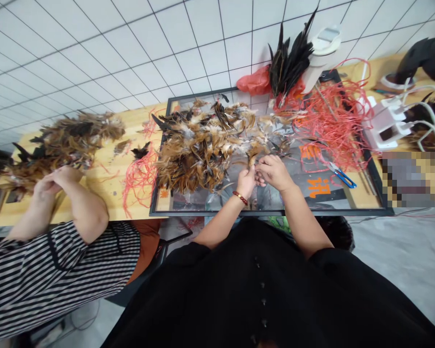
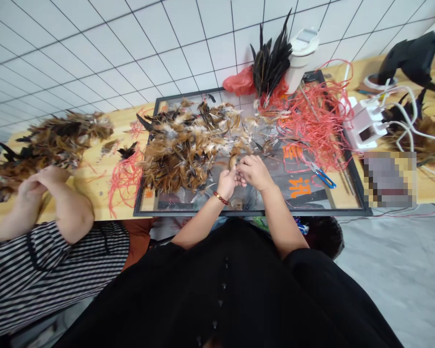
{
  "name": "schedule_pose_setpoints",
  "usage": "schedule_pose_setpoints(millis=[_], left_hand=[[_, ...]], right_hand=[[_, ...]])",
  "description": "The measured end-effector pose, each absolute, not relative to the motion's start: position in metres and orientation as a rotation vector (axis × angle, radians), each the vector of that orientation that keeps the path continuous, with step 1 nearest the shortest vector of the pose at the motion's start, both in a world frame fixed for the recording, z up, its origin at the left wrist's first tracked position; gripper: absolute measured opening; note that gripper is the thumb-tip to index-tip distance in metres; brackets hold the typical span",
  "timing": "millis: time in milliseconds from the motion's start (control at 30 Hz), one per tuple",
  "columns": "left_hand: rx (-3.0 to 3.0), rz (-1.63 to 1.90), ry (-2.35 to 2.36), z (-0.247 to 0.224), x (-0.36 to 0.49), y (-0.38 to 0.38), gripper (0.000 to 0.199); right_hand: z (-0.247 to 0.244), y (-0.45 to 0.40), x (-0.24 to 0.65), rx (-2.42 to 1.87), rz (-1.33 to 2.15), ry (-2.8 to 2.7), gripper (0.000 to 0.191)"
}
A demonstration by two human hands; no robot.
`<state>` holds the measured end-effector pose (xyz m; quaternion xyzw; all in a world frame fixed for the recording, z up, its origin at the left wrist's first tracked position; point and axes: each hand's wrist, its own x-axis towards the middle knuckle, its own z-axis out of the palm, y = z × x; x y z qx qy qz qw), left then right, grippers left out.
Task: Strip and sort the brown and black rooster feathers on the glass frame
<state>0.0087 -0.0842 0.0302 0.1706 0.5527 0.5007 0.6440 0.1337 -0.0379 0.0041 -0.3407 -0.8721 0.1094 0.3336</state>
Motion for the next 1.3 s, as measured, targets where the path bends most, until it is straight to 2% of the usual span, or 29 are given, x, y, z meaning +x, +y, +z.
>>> schedule_pose_setpoints(millis=[67,233,433,733,900,1067,1300], left_hand=[[0.400,1.131,1.253,0.031,0.008,-0.085,0.036],[0.407,1.188,1.083,0.031,0.002,-0.093,0.029],[0.514,1.085,0.995,0.022,-0.007,-0.097,0.041],[0.648,0.592,0.879,0.040,-0.026,-0.084,0.036],[0.567,0.529,0.806,0.042,-0.027,-0.078,0.025],[0.498,0.596,0.726,0.034,-0.032,-0.075,0.038],[0.549,0.769,0.829,0.035,-0.021,-0.087,0.029]], right_hand=[[0.004,-0.037,0.134,-0.922,0.397,-2.145,0.019],[0.004,-0.032,0.137,-1.163,0.506,-1.644,0.040],[0.012,-0.030,0.142,-0.885,1.151,-1.918,0.053],[0.013,-0.025,0.149,-0.715,1.577,-1.874,0.052],[0.014,-0.028,0.143,-0.856,1.639,-1.615,0.049],[0.022,-0.032,0.135,-0.898,1.668,-1.507,0.049],[0.020,-0.034,0.134,-0.938,1.672,-1.481,0.051]])
